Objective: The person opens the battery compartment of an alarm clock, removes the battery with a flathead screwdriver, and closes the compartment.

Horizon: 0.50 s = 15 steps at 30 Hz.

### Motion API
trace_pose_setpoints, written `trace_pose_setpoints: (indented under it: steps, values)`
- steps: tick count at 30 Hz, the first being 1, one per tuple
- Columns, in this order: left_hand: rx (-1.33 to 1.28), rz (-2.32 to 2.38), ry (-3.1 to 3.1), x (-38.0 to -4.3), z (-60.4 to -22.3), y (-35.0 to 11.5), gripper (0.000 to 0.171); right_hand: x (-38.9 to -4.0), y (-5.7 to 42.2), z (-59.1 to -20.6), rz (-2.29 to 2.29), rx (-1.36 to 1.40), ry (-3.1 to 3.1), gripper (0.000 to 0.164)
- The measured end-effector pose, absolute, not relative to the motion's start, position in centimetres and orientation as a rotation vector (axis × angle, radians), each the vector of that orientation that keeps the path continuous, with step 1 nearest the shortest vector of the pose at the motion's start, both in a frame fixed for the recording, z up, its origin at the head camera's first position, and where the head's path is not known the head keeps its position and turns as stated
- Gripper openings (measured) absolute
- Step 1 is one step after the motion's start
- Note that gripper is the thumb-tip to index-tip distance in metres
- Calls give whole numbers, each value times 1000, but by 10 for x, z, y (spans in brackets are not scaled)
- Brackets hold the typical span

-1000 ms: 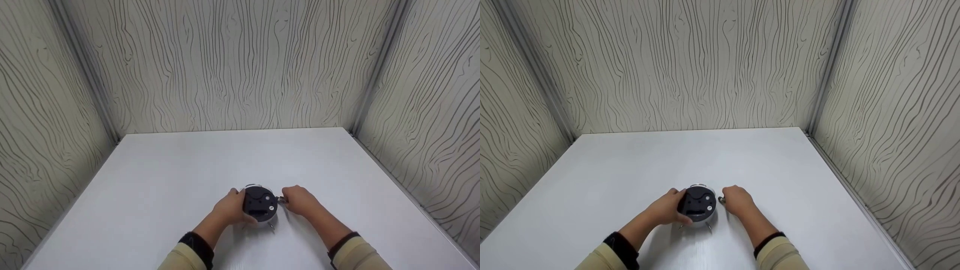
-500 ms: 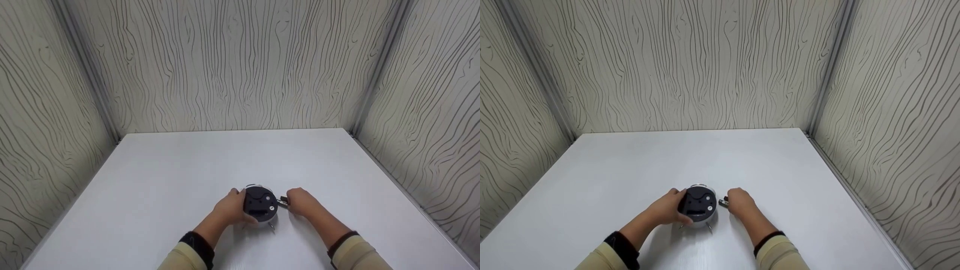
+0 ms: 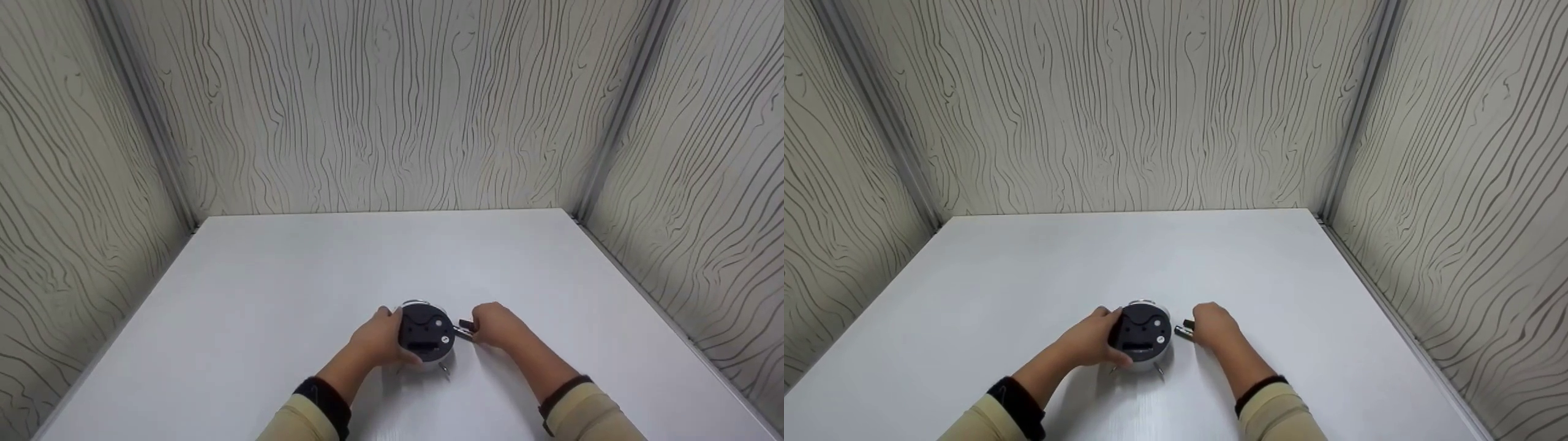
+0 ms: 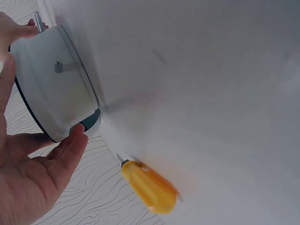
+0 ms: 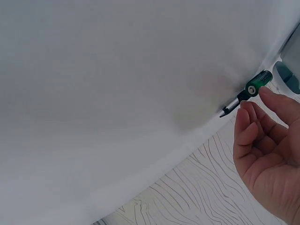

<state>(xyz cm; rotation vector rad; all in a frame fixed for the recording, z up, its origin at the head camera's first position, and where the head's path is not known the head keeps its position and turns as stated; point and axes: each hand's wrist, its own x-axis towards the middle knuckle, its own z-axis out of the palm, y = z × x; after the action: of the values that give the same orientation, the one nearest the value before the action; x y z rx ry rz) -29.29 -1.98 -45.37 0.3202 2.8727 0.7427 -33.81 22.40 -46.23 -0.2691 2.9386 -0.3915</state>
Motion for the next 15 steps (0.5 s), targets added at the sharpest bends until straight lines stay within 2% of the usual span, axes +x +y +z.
trace_pose_setpoints:
  steps: [9,15]
  values:
    - [339,747,2879,-293,-454,-21,108,-344,232,-460,-289,-339,2997,8]
    - [339,752,2882,-293,-455,-20,108,-343,230,-465,-227,-396,3023,18]
